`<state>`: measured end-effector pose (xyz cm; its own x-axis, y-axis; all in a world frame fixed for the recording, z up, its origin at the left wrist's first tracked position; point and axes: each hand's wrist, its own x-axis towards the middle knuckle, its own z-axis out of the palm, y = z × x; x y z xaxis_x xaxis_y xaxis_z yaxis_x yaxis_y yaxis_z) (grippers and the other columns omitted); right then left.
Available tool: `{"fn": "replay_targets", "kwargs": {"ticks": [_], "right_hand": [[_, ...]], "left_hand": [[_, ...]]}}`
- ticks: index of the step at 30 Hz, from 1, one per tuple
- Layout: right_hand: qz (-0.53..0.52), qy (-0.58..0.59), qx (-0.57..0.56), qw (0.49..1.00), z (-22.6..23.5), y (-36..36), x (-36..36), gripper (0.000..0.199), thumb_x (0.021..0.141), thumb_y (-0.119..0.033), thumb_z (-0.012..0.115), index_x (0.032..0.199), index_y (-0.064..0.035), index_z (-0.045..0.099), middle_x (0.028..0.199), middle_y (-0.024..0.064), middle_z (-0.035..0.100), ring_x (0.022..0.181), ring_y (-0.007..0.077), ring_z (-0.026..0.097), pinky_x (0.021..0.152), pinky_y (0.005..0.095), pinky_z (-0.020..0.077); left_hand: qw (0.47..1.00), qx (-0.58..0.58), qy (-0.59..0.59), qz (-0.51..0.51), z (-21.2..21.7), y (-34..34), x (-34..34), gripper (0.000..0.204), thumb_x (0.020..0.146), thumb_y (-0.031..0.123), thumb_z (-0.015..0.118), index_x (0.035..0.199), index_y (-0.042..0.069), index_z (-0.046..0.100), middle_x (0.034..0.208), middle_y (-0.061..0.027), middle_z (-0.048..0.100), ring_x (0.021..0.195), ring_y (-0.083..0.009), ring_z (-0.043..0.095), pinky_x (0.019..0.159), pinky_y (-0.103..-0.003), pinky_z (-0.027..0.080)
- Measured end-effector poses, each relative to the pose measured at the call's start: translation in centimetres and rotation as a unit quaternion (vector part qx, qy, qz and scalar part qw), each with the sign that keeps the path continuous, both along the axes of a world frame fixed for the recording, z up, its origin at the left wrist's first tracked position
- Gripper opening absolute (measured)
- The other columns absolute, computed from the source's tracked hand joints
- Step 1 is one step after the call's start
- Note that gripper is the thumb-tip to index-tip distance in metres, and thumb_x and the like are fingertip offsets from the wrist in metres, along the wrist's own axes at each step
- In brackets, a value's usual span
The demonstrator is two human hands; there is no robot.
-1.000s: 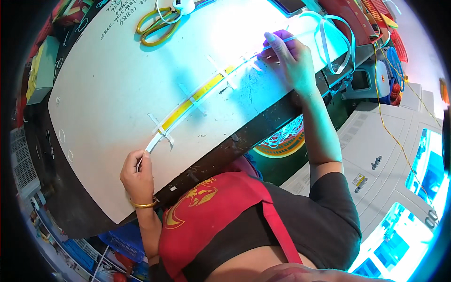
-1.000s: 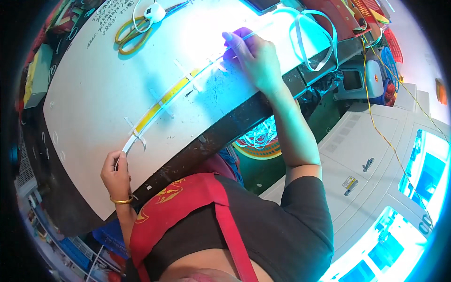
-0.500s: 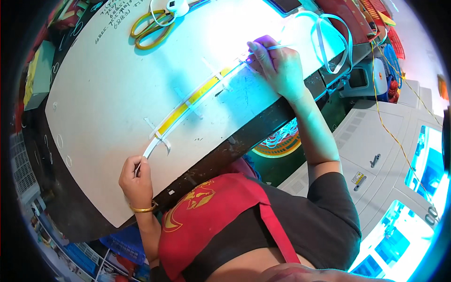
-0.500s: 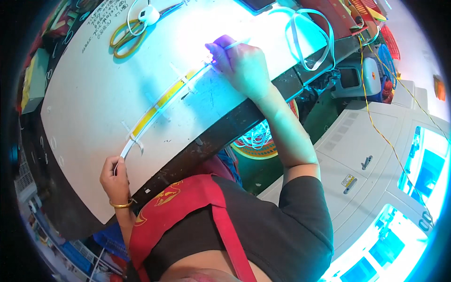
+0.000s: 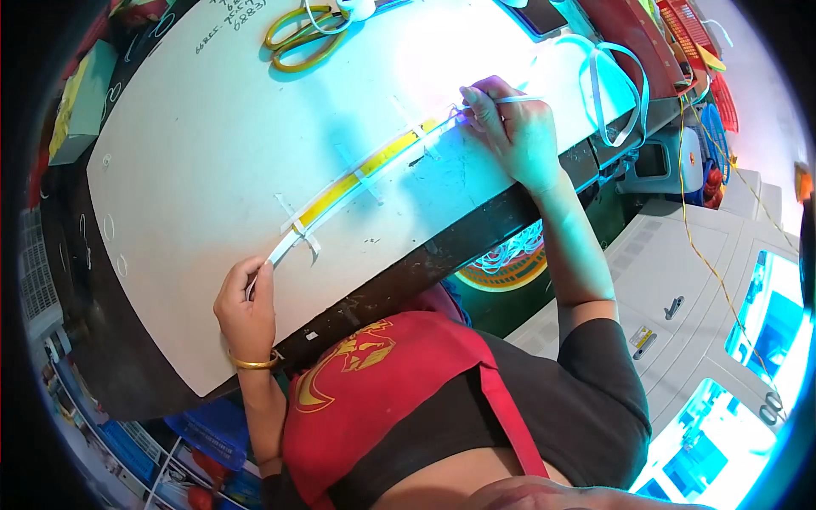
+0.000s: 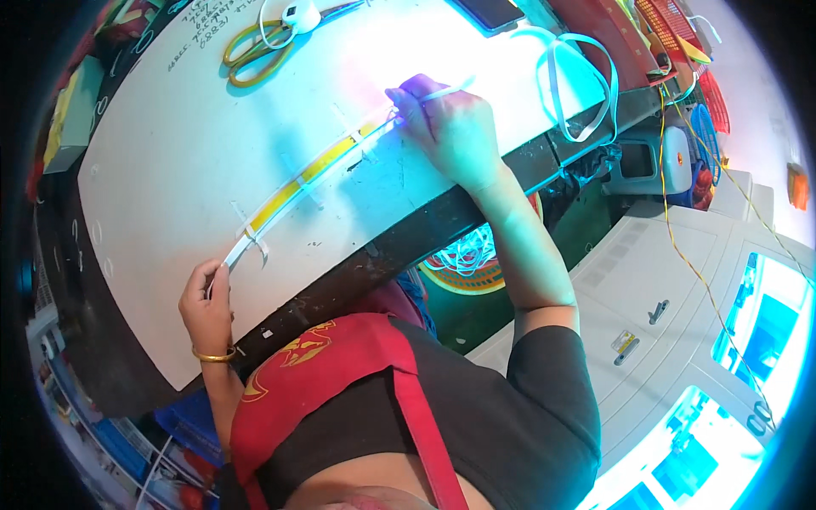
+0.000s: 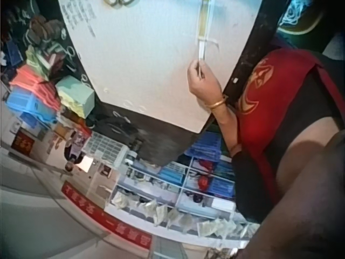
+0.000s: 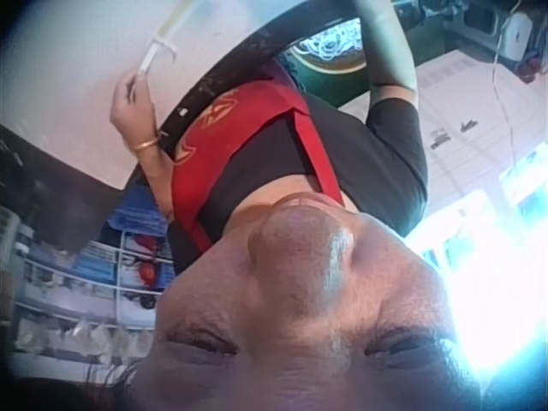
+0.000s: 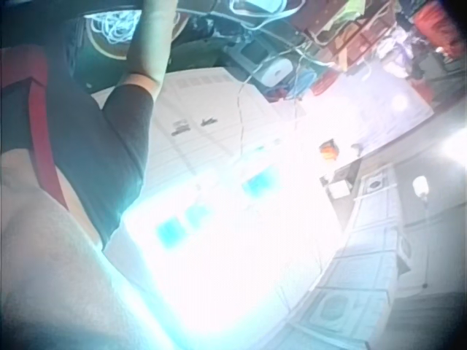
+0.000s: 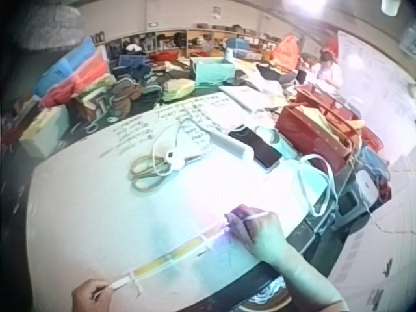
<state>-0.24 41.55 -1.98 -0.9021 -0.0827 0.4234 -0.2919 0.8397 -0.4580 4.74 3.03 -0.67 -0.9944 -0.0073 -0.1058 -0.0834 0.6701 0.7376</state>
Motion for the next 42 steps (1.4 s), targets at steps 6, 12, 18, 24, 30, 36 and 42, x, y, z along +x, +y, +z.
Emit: {"fn": "replay_targets", "kwargs": {"ticks": [6, 12, 18, 24, 30, 36, 42], "right_hand": [[-0.052, -0.022, 0.03, 0.998, 0.3, -1.0, 0.7, 0.015, 0.091, -0.013, 0.067, 0.102, -0.0024, 0.066, 0.082, 0.0098, 0.069, 0.073, 0.0246, 0.07, 0.064, 0.0323, 0.0538], [-0.046, -0.145, -0.159, 0.975, 1.1, -0.9, 0.9, 0.019, 0.1, -0.016, 0.056, 0.097, 0.0001, 0.065, 0.076, 0.0081, 0.069, 0.071, 0.0142, 0.068, 0.064, 0.0285, 0.0526], [0.038, -0.093, -0.072, 0.992, 0.8, -4.1, 0.9, 0.025, 0.102, -0.021, 0.055, 0.098, 0.0004, 0.065, 0.082, 0.0099, 0.072, 0.073, 0.0144, 0.071, 0.062, 0.0262, 0.053], [0.039, -0.063, -0.096, 0.993, 0.2, -5.4, 0.5, 0.02, 0.095, -0.025, 0.062, 0.093, -0.0053, 0.064, 0.069, 0.0082, 0.066, 0.061, 0.0271, 0.066, 0.056, 0.0378, 0.0501], [0.067, -0.041, 0.02, 0.997, 1.2, -6.7, 0.6, 0.023, 0.101, -0.018, 0.055, 0.091, 0.0005, 0.064, 0.074, 0.009, 0.068, 0.064, 0.0181, 0.067, 0.06, 0.0297, 0.0514], [0.042, -0.117, -0.147, 0.981, 0.8, -7.2, 0.6, 0.02, 0.099, -0.017, 0.057, 0.091, 0.0001, 0.064, 0.072, 0.0099, 0.066, 0.063, 0.0214, 0.066, 0.059, 0.0307, 0.0504], [0.1, 0.014, 0.032, 0.994, 0.2, -7.3, 0.2, 0.021, 0.098, -0.023, 0.058, 0.089, -0.0045, 0.063, 0.068, 0.009, 0.065, 0.061, 0.026, 0.066, 0.055, 0.0355, 0.0502]], "left_hand": [[1.0, 0.003, 0.017, -0.015, 0.2, 0.0, 0.0, 0.008, 0.09, 0.005, 0.065, 0.093, -0.003, 0.065, 0.077, -0.0056, 0.061, 0.065, -0.0107, 0.054, 0.059, -0.025, 0.044], [0.999, -0.007, 0.035, -0.034, 0.1, -0.2, -0.1, 0.007, 0.089, 0.005, 0.066, 0.093, -0.001, 0.065, 0.078, -0.0073, 0.061, 0.064, -0.0145, 0.055, 0.059, -0.027, 0.045], [0.998, 0.01, 0.047, -0.044, 0.3, 0.0, -0.4, 0.008, 0.089, 0.006, 0.066, 0.095, -0.001, 0.066, 0.08, -0.0094, 0.064, 0.068, -0.017, 0.059, 0.063, -0.029, 0.047], [0.999, 0.018, 0.022, -0.043, 0.3, -0.1, -0.7, 0.009, 0.089, 0.006, 0.066, 0.095, -0.001, 0.067, 0.081, -0.0104, 0.065, 0.069, -0.0179, 0.061, 0.065, -0.029, 0.048], [0.999, 0.021, 0.022, -0.043, 0.5, -0.2, -0.8, 0.008, 0.088, 0.006, 0.066, 0.093, 0.0, 0.066, 0.079, -0.0107, 0.065, 0.068, -0.0191, 0.061, 0.064, -0.029, 0.048], [0.998, 0.024, 0.033, -0.057, 0.5, -0.1, -1.1, 0.007, 0.088, 0.006, 0.066, 0.093, 0.0, 0.066, 0.079, -0.0112, 0.064, 0.067, -0.0204, 0.061, 0.064, -0.03, 0.048], [0.996, 0.026, 0.056, -0.064, 0.3, -0.3, -1.0, 0.008, 0.089, 0.007, 0.066, 0.093, 0.001, 0.067, 0.079, -0.0111, 0.065, 0.067, -0.0206, 0.061, 0.064, -0.03, 0.048]]}}
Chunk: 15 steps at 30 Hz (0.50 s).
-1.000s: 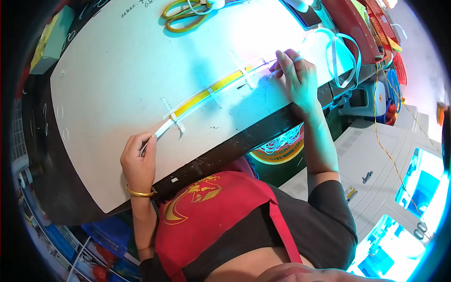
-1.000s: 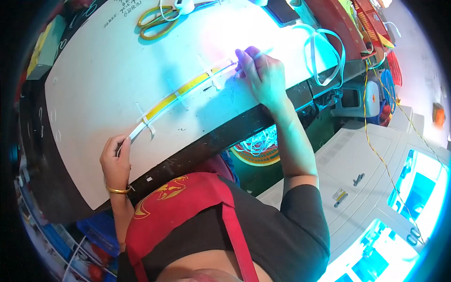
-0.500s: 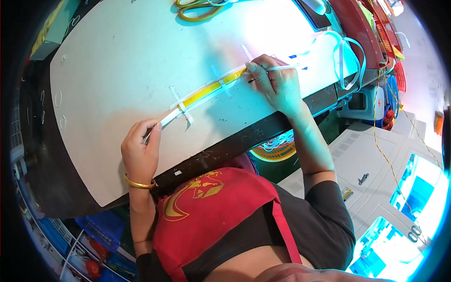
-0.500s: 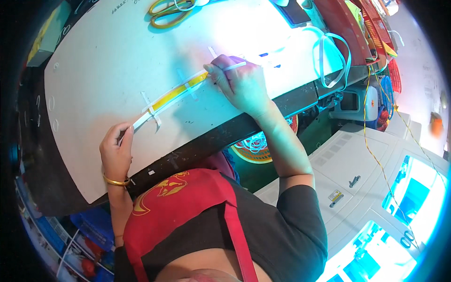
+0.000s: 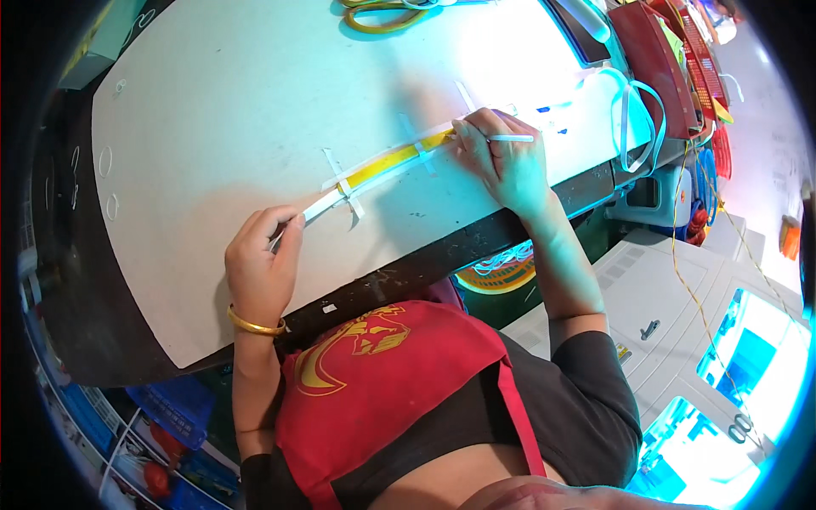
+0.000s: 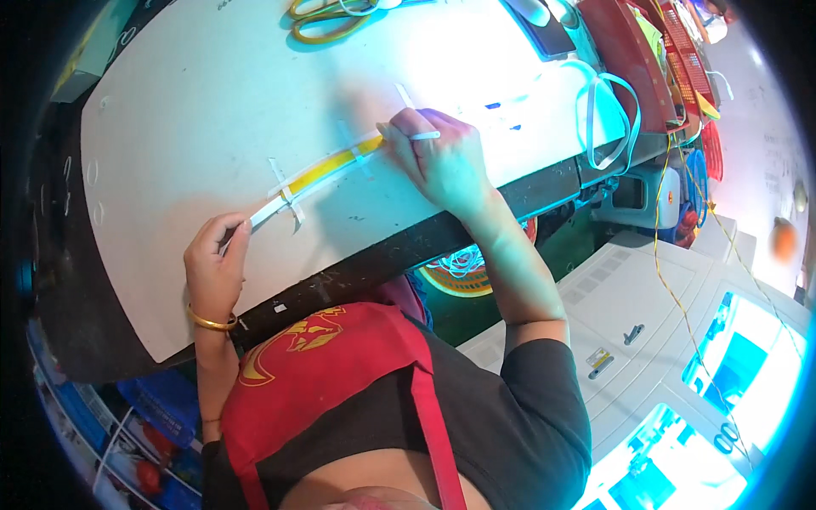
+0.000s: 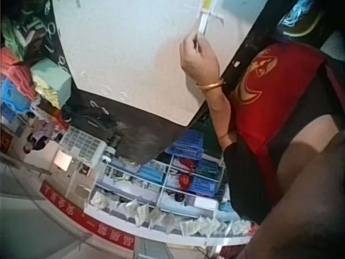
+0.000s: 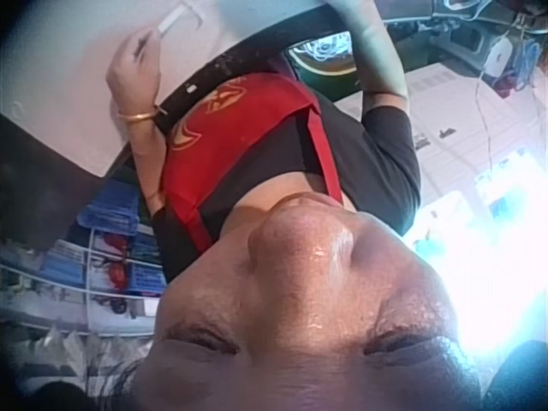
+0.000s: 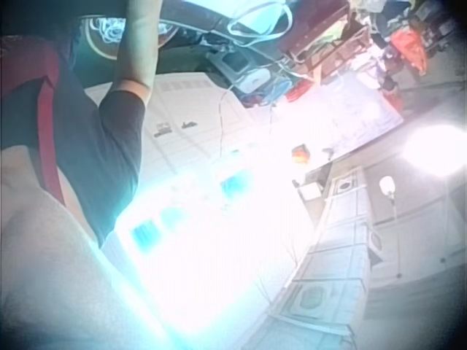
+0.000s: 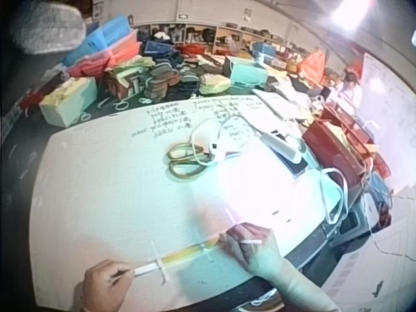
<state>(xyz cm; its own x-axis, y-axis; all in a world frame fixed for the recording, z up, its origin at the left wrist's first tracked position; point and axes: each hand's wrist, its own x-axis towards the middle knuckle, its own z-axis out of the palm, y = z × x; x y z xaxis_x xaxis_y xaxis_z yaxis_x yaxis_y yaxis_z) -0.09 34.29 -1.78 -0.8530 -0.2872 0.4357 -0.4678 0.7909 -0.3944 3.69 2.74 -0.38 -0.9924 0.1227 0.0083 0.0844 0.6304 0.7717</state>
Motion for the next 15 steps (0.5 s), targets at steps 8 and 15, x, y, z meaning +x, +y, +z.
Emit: {"fn": "replay_targets", "kwargs": {"ticks": [8, 15], "right_hand": [[-0.003, -0.076, -0.093, 0.993, 0.3, -1.6, 0.4, 0.019, 0.097, -0.021, 0.059, 0.086, -0.0058, 0.061, 0.069, 0.0086, 0.065, 0.063, 0.0262, 0.066, 0.056, 0.0364, 0.0508], [0.008, -0.184, -0.187, 0.965, 0.9, -2.5, 0.4, 0.016, 0.099, -0.021, 0.057, 0.095, -0.0053, 0.061, 0.073, 0.0096, 0.067, 0.066, 0.0259, 0.069, 0.056, 0.035, 0.0518]], "left_hand": [[1.0, -0.004, -0.006, -0.01, 0.1, -0.2, -0.2, 0.008, 0.089, 0.008, 0.066, 0.093, 0.001, 0.067, 0.08, -0.0106, 0.066, 0.067, -0.021, 0.061, 0.064, -0.031, 0.048], [1.0, 0.001, -0.017, 0.001, -0.4, -0.2, -0.3, 0.01, 0.089, 0.01, 0.065, 0.092, 0.001, 0.065, 0.077, -0.0103, 0.065, 0.067, -0.0191, 0.063, 0.063, -0.03, 0.049]]}}
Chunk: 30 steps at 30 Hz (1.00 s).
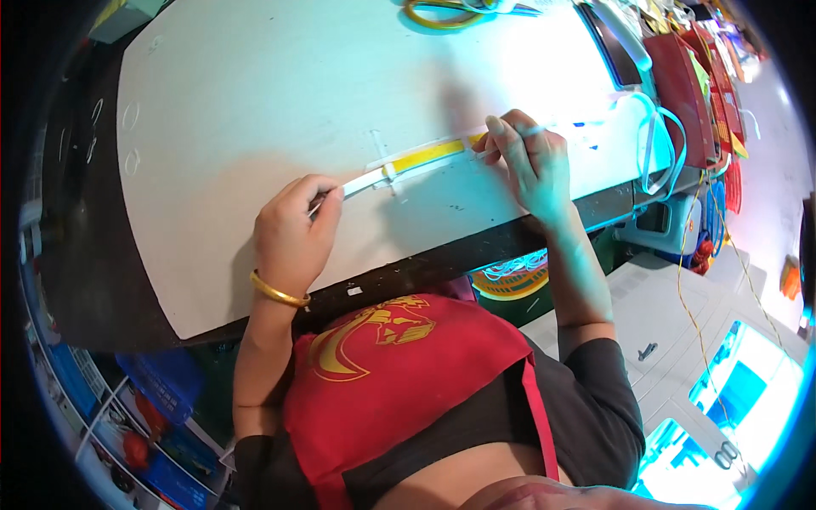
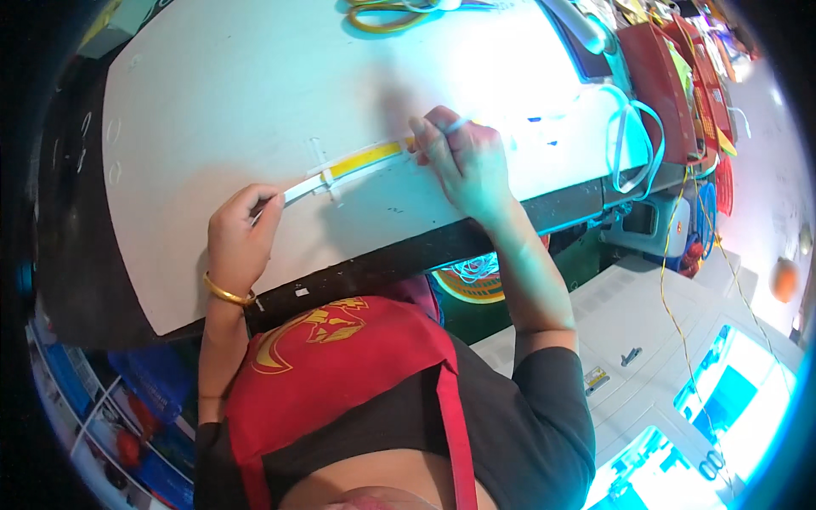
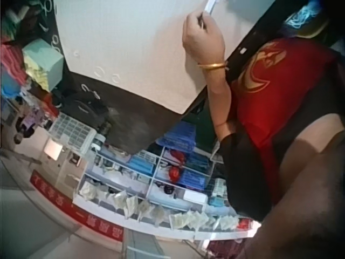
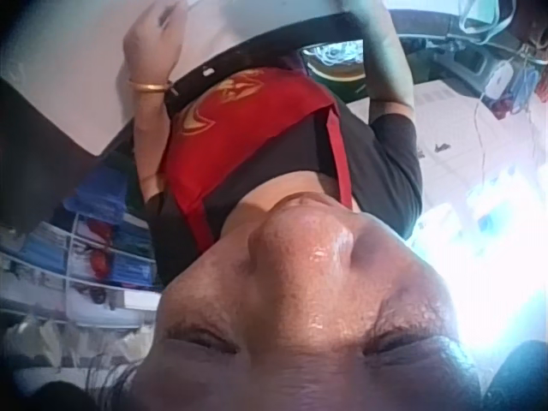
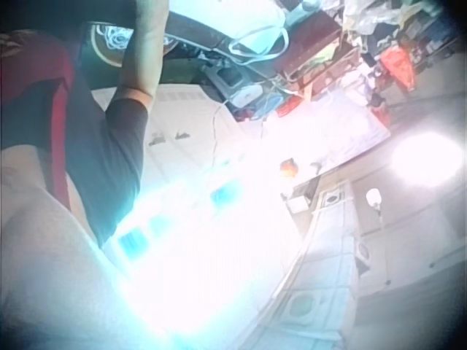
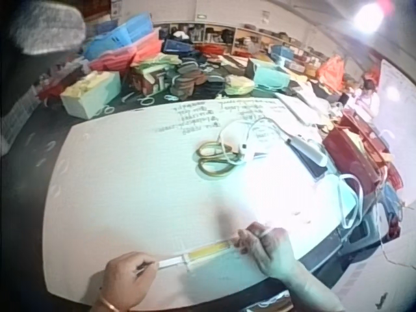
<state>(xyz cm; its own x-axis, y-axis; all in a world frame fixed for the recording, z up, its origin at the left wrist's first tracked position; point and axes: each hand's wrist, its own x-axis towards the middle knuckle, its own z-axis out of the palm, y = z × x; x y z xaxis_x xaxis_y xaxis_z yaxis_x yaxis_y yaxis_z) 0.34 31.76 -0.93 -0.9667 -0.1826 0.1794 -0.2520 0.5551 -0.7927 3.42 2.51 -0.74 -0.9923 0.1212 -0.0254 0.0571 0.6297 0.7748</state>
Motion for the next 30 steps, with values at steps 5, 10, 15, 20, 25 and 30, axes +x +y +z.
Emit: {"fn": "replay_targets", "kwargs": {"ticks": [5, 10, 15, 20, 25, 30], "right_hand": [[0.056, 0.053, 0.008, 0.997, 0.9, -6.1, 0.8, 0.018, 0.098, -0.021, 0.059, 0.093, -0.0037, 0.06, 0.07, 0.009, 0.067, 0.064, 0.0266, 0.068, 0.056, 0.035, 0.0518], [0.045, 0.095, 0.072, 0.992, 0.5, -8.3, 0.6, 0.018, 0.094, -0.019, 0.063, 0.084, -0.0061, 0.056, 0.068, 0.0079, 0.064, 0.059, 0.0266, 0.065, 0.052, 0.0363, 0.0488], [0.055, 0.186, 0.123, 0.973, -0.3, -8.7, 0.6, 0.018, 0.09, -0.018, 0.067, 0.083, -0.0068, 0.055, 0.068, 0.0076, 0.063, 0.06, 0.0267, 0.064, 0.051, 0.0364, 0.0484], [0.061, 0.192, 0.093, 0.975, -0.7, -8.6, 1.0, 0.018, 0.087, -0.013, 0.07, 0.083, -0.0065, 0.054, 0.069, 0.0079, 0.063, 0.062, 0.0264, 0.064, 0.053, 0.0358, 0.0491], [0.079, 0.192, 0.111, 0.972, -0.6, -8.5, 1.1, 0.018, 0.085, -0.011, 0.071, 0.084, -0.0062, 0.054, 0.071, 0.0082, 0.063, 0.062, 0.0259, 0.064, 0.053, 0.0357, 0.0496], [0.098, 0.174, 0.136, 0.97, -0.6, -8.0, 1.0, 0.015, 0.086, -0.011, 0.069, 0.086, -0.0055, 0.055, 0.071, 0.0083, 0.063, 0.065, 0.0262, 0.065, 0.056, 0.035, 0.0504]], "left_hand": [[1.0, -0.012, -0.005, 0.007, 0.0, 0.4, -0.1, 0.01, 0.09, 0.01, 0.064, 0.092, 0.001, 0.065, 0.076, -0.0108, 0.065, 0.066, -0.0177, 0.063, 0.063, -0.029, 0.049], [1.0, -0.01, 0.0, 0.008, -0.4, 0.2, -0.2, 0.01, 0.089, 0.011, 0.065, 0.092, 0.002, 0.067, 0.077, -0.0115, 0.067, 0.068, -0.0185, 0.066, 0.063, -0.03, 0.05], [0.999, -0.03, -0.011, -0.001, -0.2, 0.0, -0.2, 0.01, 0.089, 0.011, 0.065, 0.092, 0.002, 0.067, 0.079, -0.0117, 0.068, 0.069, -0.0212, 0.067, 0.064, -0.031, 0.05], [1.0, -0.024, -0.001, 0.002, 0.0, 0.1, -0.2, 0.01, 0.088, 0.012, 0.065, 0.091, 0.003, 0.067, 0.079, -0.0119, 0.068, 0.069, -0.0227, 0.067, 0.064, -0.032, 0.051], [0.999, -0.012, 0.032, 0.004, -0.5, 0.2, -0.1, 0.008, 0.087, 0.014, 0.065, 0.084, 0.007, 0.065, 0.075, -0.0106, 0.066, 0.065, -0.0288, 0.064, 0.059, -0.038, 0.049], [0.999, -0.014, 0.033, 0.006, -0.6, 0.3, -0.2, 0.008, 0.087, 0.014, 0.065, 0.085, 0.007, 0.066, 0.075, -0.011, 0.066, 0.065, -0.0293, 0.064, 0.06, -0.038, 0.05]]}}
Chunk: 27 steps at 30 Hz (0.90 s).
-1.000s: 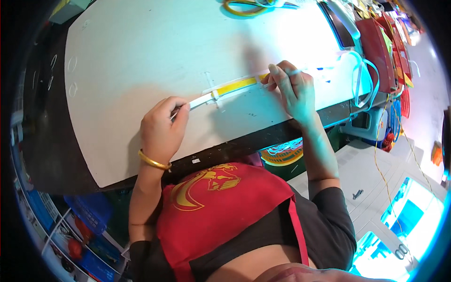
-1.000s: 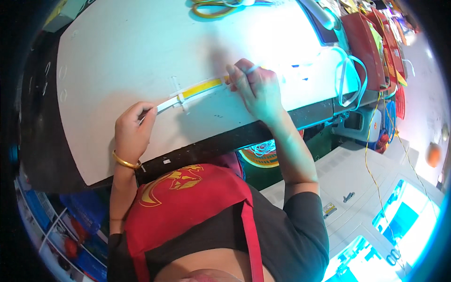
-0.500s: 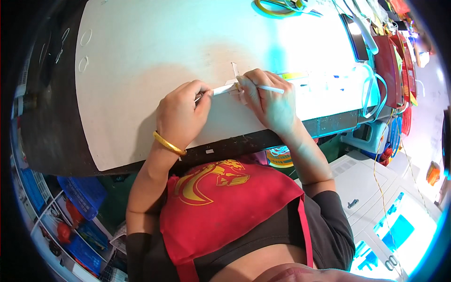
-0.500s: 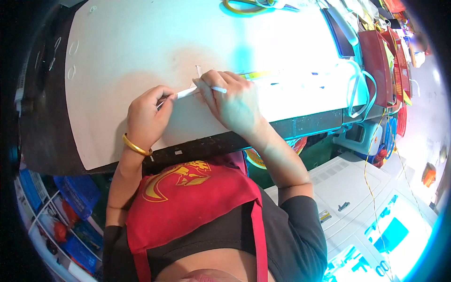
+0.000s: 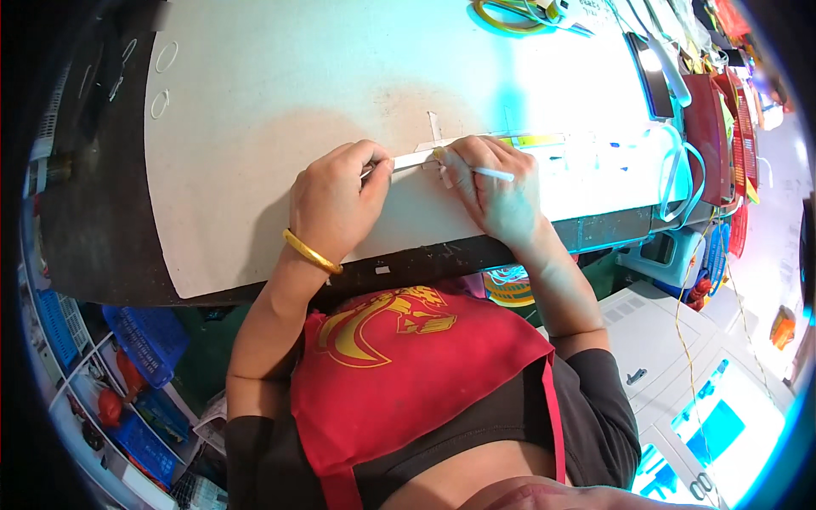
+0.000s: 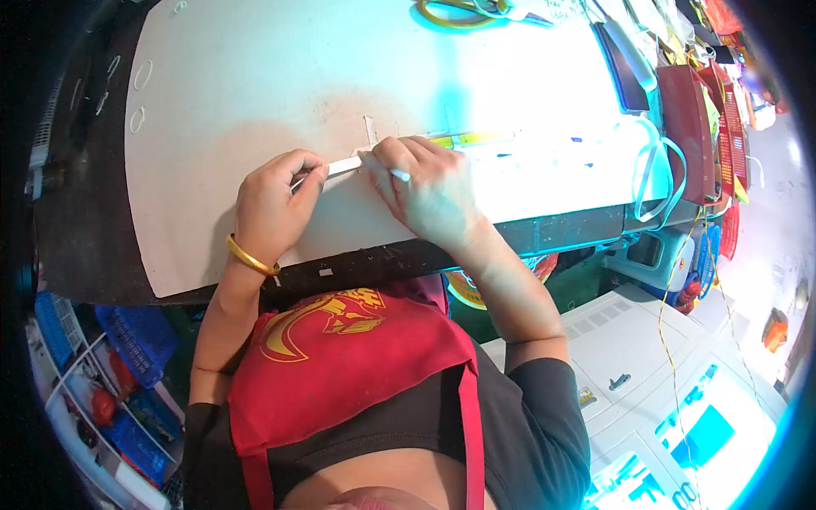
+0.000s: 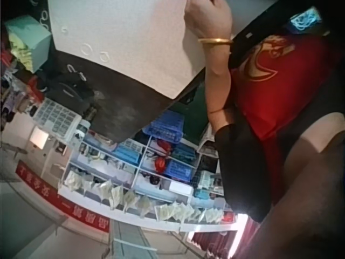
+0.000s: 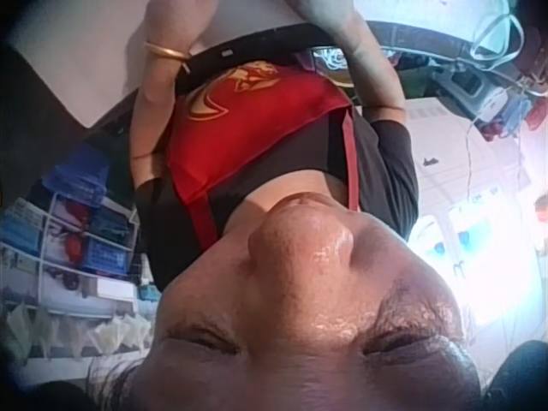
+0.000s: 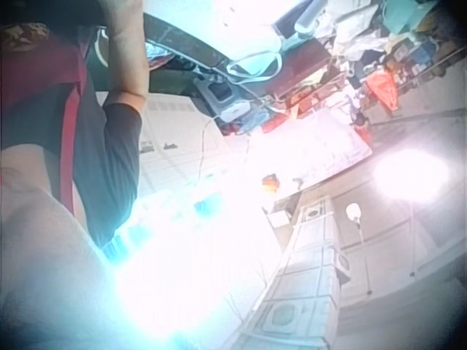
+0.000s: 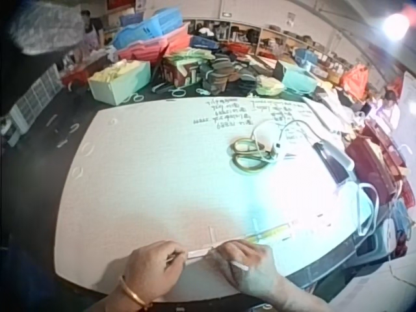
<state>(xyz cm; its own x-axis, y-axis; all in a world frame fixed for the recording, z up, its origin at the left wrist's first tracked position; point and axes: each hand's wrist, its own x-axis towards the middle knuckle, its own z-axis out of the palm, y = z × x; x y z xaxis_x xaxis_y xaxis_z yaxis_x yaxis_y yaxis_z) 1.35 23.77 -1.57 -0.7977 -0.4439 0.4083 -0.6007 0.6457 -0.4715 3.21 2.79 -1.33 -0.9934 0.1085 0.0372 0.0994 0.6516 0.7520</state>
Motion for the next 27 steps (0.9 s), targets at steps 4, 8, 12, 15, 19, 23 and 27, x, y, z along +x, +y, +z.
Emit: {"fn": "replay_targets", "kwargs": {"ticks": [4, 8, 12, 15, 19, 23, 27], "right_hand": [[-0.037, -0.261, -0.262, 0.928, -0.5, 3.2, -0.8, 0.01, 0.093, -0.008, 0.054, 0.097, -0.0018, 0.06, 0.08, 0.0087, 0.064, 0.076, 0.0203, 0.066, 0.067, 0.0326, 0.0524], [-0.19, -0.142, -0.109, 0.965, 3.0, 11.8, -3.7, 0.024, 0.097, -0.008, 0.042, 0.11, 0.0, 0.061, 0.104, 0.0139, 0.068, 0.096, 0.024, 0.067, 0.082, 0.0379, 0.0529], [-0.265, -0.147, 0.217, 0.928, 3.5, 19.6, -3.5, 0.027, 0.094, -0.024, 0.06, 0.114, -0.0054, 0.062, 0.109, 0.0153, 0.067, 0.105, 0.0312, 0.064, 0.088, 0.0389, 0.0494], [-0.23, -0.202, 0.219, 0.927, 3.7, 20.3, -4.1, 0.029, 0.088, -0.033, 0.068, 0.097, -0.0056, 0.067, 0.092, 0.0122, 0.069, 0.087, 0.0306, 0.067, 0.077, 0.0394, 0.0508], [-0.302, -0.117, 0.23, 0.918, 2.7, 21.7, -4.9, 0.027, 0.082, -0.034, 0.069, 0.093, -0.0091, 0.069, 0.085, 0.0105, 0.069, 0.083, 0.0305, 0.069, 0.072, 0.0417, 0.0519], [-0.588, -0.069, 0.264, 0.761, 2.0, 33.8, -7.5, 0.026, 0.083, -0.035, 0.07, 0.1, -0.015, 0.071, 0.089, 0.0085, 0.071, 0.09, 0.0311, 0.07, 0.077, 0.041, 0.0538], [-0.533, 0.112, 0.236, 0.805, 1.6, 32.2, -6.3, 0.029, 0.085, -0.039, 0.07, 0.098, -0.0128, 0.072, 0.092, 0.0087, 0.07, 0.087, 0.0309, 0.07, 0.077, 0.0413, 0.0536]], "left_hand": [[1.0, -0.006, -0.003, -0.004, 0.8, 0.0, 0.1, 0.009, 0.087, 0.015, 0.065, 0.084, 0.006, 0.065, 0.073, -0.0103, 0.064, 0.065, -0.0286, 0.064, 0.06, -0.038, 0.049], [0.999, -0.013, -0.024, -0.038, 1.2, -0.3, 0.9, 0.022, 0.084, 0.009, 0.069, 0.104, 0.004, 0.064, 0.092, -0.0124, 0.064, 0.08, -0.0265, 0.066, 0.068, -0.034, 0.052], [0.999, -0.042, -0.013, -0.011, 1.7, -2.0, 2.8, 0.04, 0.078, -0.001, 0.068, 0.116, 0.005, 0.058, 0.105, -0.0121, 0.06, 0.097, -0.0273, 0.064, 0.072, -0.035, 0.053], [0.994, -0.101, -0.03, 0.017, 1.6, -5.5, 4.7, 0.036, 0.078, -0.006, 0.066, 0.112, 0.003, 0.06, 0.098, -0.0082, 0.06, 0.089, -0.0214, 0.064, 0.068, -0.029, 0.052], [0.969, -0.08, -0.22, 0.086, 3.1, -8.5, 4.4, 0.024, 0.08, -0.003, 0.068, 0.103, 0.001, 0.063, 0.084, -0.0068, 0.061, 0.072, -0.014, 0.061, 0.063, -0.026, 0.049], [0.994, -0.015, -0.071, -0.079, 2.0, -1.9, 1.4, 0.013, 0.084, 0.003, 0.069, 0.096, 0.0, 0.064, 0.076, -0.0058, 0.06, 0.06, -0.009, 0.053, 0.057, -0.025, 0.044], [0.994, -0.068, -0.048, -0.073, 2.2, 0.6, 0.5, 0.01, 0.089, 0.007, 0.066, 0.095, 0.0, 0.065, 0.069, -0.0046, 0.058, 0.056, -0.0085, 0.05, 0.055, -0.024, 0.042]]}}
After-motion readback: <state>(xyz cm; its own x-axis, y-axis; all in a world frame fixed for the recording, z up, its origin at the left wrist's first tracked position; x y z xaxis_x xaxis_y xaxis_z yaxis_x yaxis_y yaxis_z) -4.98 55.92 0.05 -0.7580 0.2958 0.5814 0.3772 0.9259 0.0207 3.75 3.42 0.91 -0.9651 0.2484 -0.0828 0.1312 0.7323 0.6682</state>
